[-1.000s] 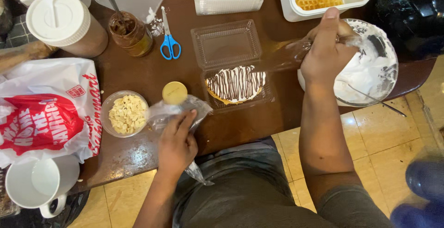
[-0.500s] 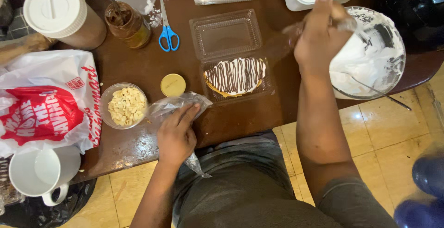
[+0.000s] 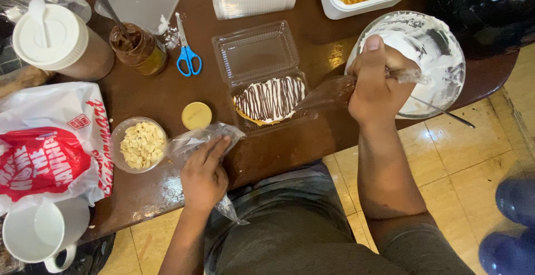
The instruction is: The person assembles waffle desserts by placing waffles into clear plastic containers, spreading white cream on top, drizzling chocolate sauce, and sprinkling chopped nuts. The person then closes the containers and stacks them on the table.
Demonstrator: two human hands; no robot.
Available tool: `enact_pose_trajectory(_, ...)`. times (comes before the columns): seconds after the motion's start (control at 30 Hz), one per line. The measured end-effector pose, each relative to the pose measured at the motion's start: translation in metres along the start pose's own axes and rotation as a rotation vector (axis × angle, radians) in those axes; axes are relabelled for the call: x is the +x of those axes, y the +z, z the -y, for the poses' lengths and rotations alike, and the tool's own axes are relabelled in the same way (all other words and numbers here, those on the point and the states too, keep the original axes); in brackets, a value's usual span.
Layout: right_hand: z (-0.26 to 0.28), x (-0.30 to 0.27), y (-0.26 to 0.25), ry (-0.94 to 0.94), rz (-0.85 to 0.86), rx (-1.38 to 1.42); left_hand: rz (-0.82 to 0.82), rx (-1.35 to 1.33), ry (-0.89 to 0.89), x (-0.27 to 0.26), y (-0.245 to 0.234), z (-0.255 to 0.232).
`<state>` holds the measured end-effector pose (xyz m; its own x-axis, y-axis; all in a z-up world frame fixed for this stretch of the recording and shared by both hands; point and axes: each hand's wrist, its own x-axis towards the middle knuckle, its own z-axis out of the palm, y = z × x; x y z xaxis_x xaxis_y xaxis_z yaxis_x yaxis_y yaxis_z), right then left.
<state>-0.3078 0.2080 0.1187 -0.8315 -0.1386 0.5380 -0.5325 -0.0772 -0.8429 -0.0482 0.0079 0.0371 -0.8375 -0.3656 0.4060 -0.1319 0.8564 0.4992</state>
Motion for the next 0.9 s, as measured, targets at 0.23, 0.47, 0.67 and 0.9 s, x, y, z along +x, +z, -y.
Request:
enact_pose_trajectory(0.23,-0.031,0.027,0.031,0.022,-0.014,0.122,-0.016,-0.021,-0.002,0.001,-0.003,-0.004)
enact_pose_trajectory(0.47,-0.023,0.019,0.035,0.015,0.012,0.016,-0.023,-0.018,-0.007,0.0,-0.002,-0.002)
enact_pose_trajectory(0.67,0.009,-0.01,0.021,0.007,0.092,-0.009,-0.012,-0.02,-0.006,-0.002,-0.001,0.001)
enact_pose_trajectory(0.9,-0.036,0.035,0.054,-0.031,-0.011,-0.035,0.003,-0.035,-0.005,-0.001,-0.003,0.0)
